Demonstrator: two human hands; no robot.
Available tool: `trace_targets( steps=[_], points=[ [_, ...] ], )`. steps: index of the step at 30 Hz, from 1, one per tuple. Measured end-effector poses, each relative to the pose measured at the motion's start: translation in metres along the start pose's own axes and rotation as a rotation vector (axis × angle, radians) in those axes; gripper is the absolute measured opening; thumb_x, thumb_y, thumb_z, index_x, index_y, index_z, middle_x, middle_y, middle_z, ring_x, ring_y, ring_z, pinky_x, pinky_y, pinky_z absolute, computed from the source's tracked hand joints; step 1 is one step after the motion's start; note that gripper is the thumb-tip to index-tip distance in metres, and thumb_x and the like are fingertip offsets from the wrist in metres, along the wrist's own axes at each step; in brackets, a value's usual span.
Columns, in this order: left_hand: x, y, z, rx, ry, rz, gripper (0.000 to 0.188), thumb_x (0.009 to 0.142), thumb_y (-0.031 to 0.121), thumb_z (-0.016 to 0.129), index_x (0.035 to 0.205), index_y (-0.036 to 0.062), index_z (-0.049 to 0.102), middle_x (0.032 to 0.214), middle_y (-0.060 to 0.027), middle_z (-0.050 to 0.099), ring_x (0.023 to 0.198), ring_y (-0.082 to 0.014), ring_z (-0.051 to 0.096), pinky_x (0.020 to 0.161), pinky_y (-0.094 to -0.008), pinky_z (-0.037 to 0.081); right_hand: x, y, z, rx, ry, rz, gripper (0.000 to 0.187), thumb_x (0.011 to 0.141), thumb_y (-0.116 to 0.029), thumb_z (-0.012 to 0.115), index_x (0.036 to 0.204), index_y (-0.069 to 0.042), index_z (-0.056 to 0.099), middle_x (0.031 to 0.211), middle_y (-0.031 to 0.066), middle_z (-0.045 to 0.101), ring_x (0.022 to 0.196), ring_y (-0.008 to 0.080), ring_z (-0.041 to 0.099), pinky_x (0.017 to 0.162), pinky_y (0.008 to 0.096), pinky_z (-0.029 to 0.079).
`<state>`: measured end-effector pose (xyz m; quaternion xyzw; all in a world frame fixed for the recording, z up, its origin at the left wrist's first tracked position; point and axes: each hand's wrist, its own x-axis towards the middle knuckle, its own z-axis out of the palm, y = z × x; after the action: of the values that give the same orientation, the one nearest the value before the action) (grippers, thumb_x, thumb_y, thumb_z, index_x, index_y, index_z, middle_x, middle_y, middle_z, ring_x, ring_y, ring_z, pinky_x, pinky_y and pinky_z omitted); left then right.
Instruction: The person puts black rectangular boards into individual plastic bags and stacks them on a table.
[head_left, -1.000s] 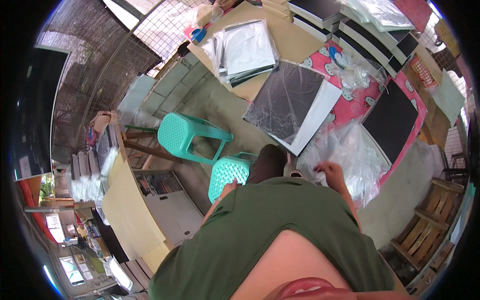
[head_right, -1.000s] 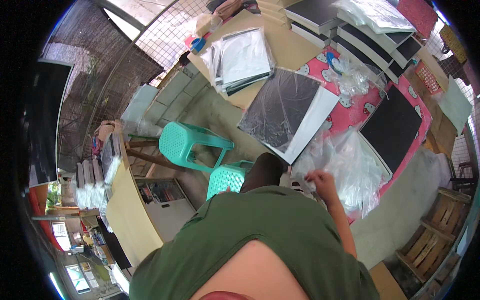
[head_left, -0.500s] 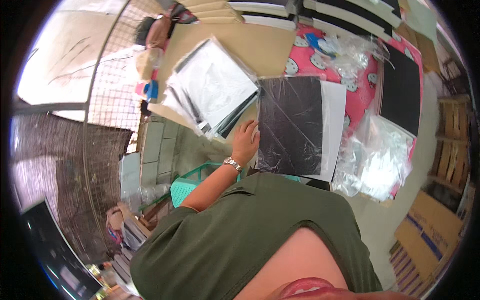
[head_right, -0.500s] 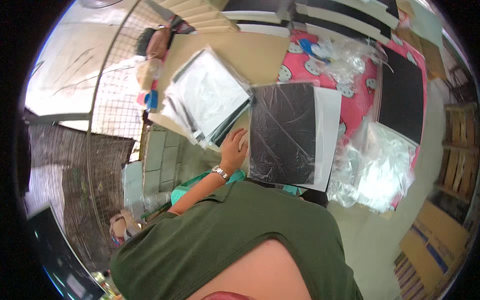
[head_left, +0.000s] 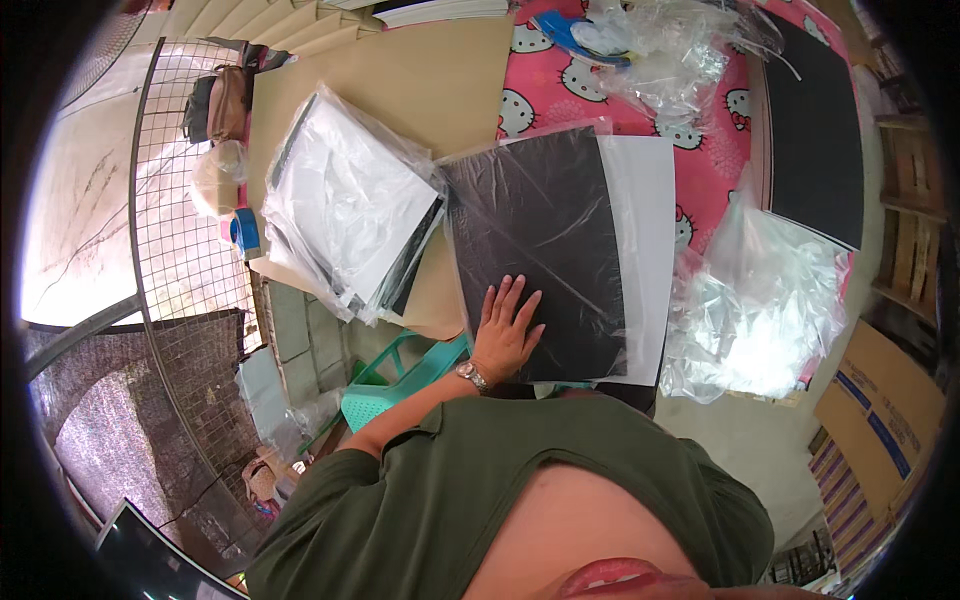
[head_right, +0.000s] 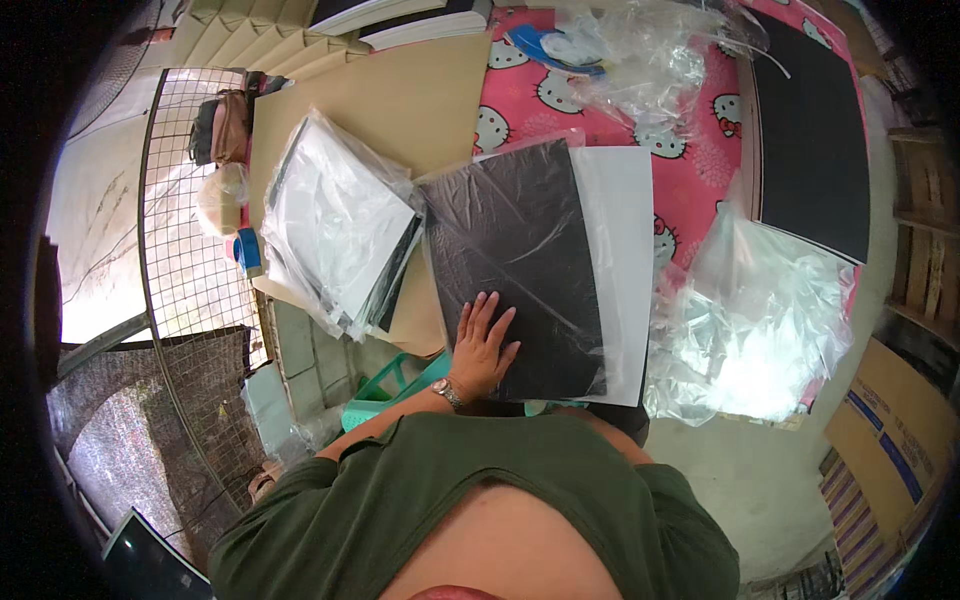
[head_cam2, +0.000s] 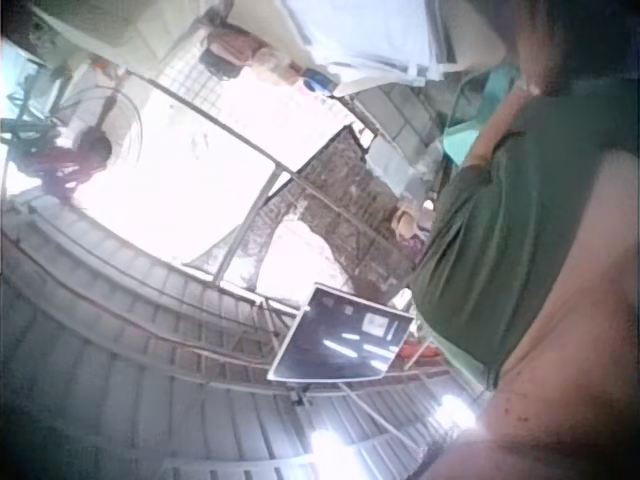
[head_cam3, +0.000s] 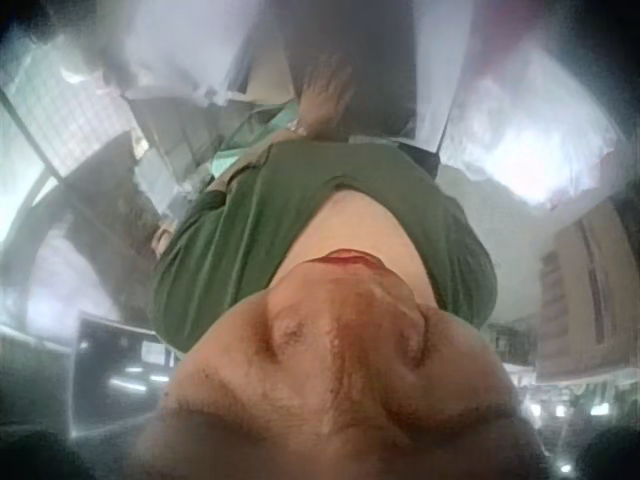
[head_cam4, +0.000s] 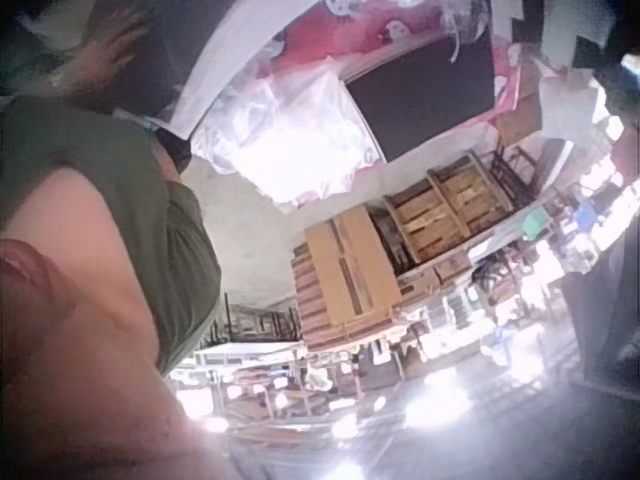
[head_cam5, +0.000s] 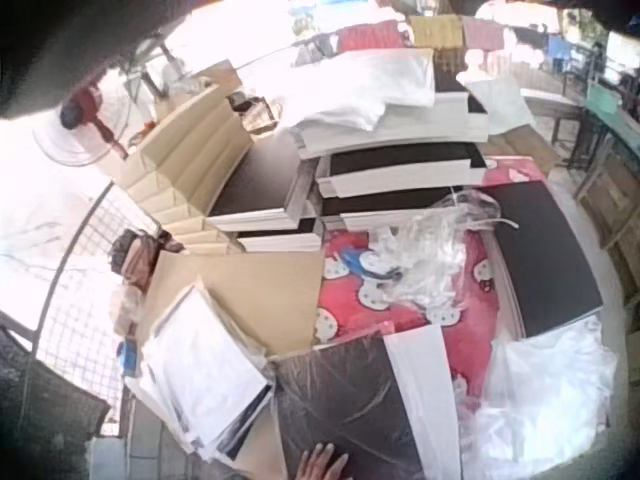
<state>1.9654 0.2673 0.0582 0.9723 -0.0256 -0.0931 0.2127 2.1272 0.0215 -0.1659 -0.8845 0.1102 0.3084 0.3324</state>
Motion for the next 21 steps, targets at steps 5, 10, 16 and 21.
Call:
trace_targets(
  steps=[5,10,16,21],
  points=[
    [0.001,-0.006,0.019,0.082,0.026,0.009,0.059,0.08,0.029,0.057,0.132,0.0125,0.035,0.142,-0.0158,0.023,0.133,-0.0344,0.017,0.107,-0.0502,0.013,0.033,-0.002,0.013,-0.028,-0.014,-0.008,0.028,0.089,-0.026,0.047,0.092,-0.002,0.062,0.091,0.0125,0.062,0.085,0.0241,0.059,0.079,0.0351,0.044],
    [0.0,-0.008,0.025,0.104,0.024,0.01,0.062,0.08,0.034,0.055,0.134,0.0145,0.033,0.144,-0.0149,0.02,0.134,-0.033,0.014,0.107,-0.0499,0.011,0.046,0.001,0.018,-0.051,-0.046,-0.017,0.03,0.089,-0.027,0.046,0.094,-0.002,0.061,0.092,0.013,0.062,0.087,0.0247,0.058,0.08,0.0354,0.044],
    [-0.002,-0.004,0.023,0.114,0.009,0.007,0.06,0.081,0.033,0.054,0.133,0.0139,0.034,0.143,-0.0154,0.019,0.134,-0.0334,0.013,0.108,-0.0492,0.01,0.044,0.004,0.016,-0.066,-0.085,-0.049,0.031,0.089,-0.029,0.046,0.096,-0.003,0.061,0.095,0.0135,0.062,0.089,0.0255,0.058,0.081,0.0358,0.043],
    [-0.001,0.0,0.02,0.121,-0.002,-0.004,0.058,0.082,0.033,0.052,0.133,0.0138,0.034,0.144,-0.0144,0.019,0.135,-0.0317,0.012,0.109,-0.0482,0.008,-0.007,0.021,0.013,-0.096,-0.204,-0.151,0.033,0.089,-0.031,0.046,0.098,-0.003,0.061,0.096,0.014,0.062,0.09,0.0261,0.058,0.081,0.0361,0.043]
  ],
)
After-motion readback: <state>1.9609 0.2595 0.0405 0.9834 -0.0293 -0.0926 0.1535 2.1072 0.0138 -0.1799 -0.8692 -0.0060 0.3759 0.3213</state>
